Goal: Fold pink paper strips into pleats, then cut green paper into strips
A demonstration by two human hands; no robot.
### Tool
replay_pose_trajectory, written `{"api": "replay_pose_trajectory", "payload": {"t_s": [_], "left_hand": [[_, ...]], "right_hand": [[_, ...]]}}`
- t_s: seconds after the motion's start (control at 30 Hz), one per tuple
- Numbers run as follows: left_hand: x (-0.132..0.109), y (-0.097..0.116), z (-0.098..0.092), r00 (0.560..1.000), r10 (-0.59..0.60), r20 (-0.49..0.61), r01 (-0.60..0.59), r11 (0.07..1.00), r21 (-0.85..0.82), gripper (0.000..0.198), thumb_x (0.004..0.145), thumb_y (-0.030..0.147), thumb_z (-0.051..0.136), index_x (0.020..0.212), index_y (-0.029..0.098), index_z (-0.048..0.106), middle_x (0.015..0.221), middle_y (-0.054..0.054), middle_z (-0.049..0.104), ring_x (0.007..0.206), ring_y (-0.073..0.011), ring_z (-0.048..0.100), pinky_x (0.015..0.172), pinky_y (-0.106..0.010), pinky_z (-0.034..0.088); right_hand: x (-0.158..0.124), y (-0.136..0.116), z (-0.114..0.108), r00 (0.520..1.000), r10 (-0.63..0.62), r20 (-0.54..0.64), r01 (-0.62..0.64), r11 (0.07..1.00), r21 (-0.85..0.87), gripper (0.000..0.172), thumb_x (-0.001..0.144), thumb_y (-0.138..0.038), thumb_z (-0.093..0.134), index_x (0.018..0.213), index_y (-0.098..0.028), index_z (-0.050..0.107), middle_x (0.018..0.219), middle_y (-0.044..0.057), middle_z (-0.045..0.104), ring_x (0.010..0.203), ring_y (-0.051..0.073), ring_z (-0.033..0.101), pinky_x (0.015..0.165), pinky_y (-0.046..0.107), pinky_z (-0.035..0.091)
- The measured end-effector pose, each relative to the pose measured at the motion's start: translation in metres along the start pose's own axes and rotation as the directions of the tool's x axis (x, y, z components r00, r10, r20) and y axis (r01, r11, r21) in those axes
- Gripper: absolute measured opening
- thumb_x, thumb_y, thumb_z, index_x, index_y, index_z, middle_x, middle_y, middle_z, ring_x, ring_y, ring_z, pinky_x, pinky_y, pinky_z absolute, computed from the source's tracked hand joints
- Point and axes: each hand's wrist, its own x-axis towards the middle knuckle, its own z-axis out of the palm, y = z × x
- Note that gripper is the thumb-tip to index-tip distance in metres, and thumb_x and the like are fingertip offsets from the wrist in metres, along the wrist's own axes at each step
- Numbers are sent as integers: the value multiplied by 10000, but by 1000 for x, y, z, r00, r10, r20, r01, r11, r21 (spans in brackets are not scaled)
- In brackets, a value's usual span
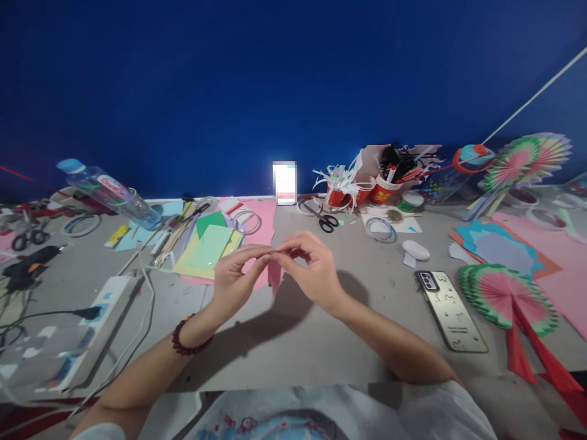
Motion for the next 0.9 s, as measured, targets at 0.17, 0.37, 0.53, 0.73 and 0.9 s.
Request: {"api": "replay_pose_trajectory", "payload": {"t_s": [0.17,0.37,0.53,0.73,0.9], "left_hand": [[2,-3,3,987,-137,85,143,987,-75,179,770,261,730,931,183,737,919,-70,758,824,-176,696,752,-281,558],[-1,-8,9,978,-192,83,199,976,-87,99,786,253,702,820,170,745,841,-75,762,772,-178,706,716,-276,560],[-2,-8,11,977,-206,62,210,975,-69,100,793,252,686,797,169,742,823,-73,760,757,-173,701,714,-278,560],[-5,-11,14,949,-292,119,299,953,-48,173,739,302,740,846,167,749,820,-65,755,716,-160,660,686,-268,534],[-5,-9,16,889,-415,192,440,891,-111,207,765,353,713,802,154,759,759,-55,743,694,-162,632,692,-273,513]], "right_hand": [[5,2,-5,995,95,-5,-95,995,7,86,781,-284,697,784,-207,660,824,26,637,763,141,603,659,271,508],[8,7,-6,979,204,-4,-203,978,50,158,764,-316,707,883,-212,698,851,32,687,804,151,634,687,273,534],[11,7,-10,960,276,38,-277,961,6,216,734,-348,736,909,-223,755,918,47,734,845,177,663,732,304,542],[13,9,-11,944,327,28,-328,944,38,171,706,-345,750,811,-210,754,835,37,743,801,174,669,740,311,534],[15,7,-8,944,330,-5,-330,944,24,167,698,-338,738,787,-196,739,807,36,733,754,166,655,694,301,521]]}}
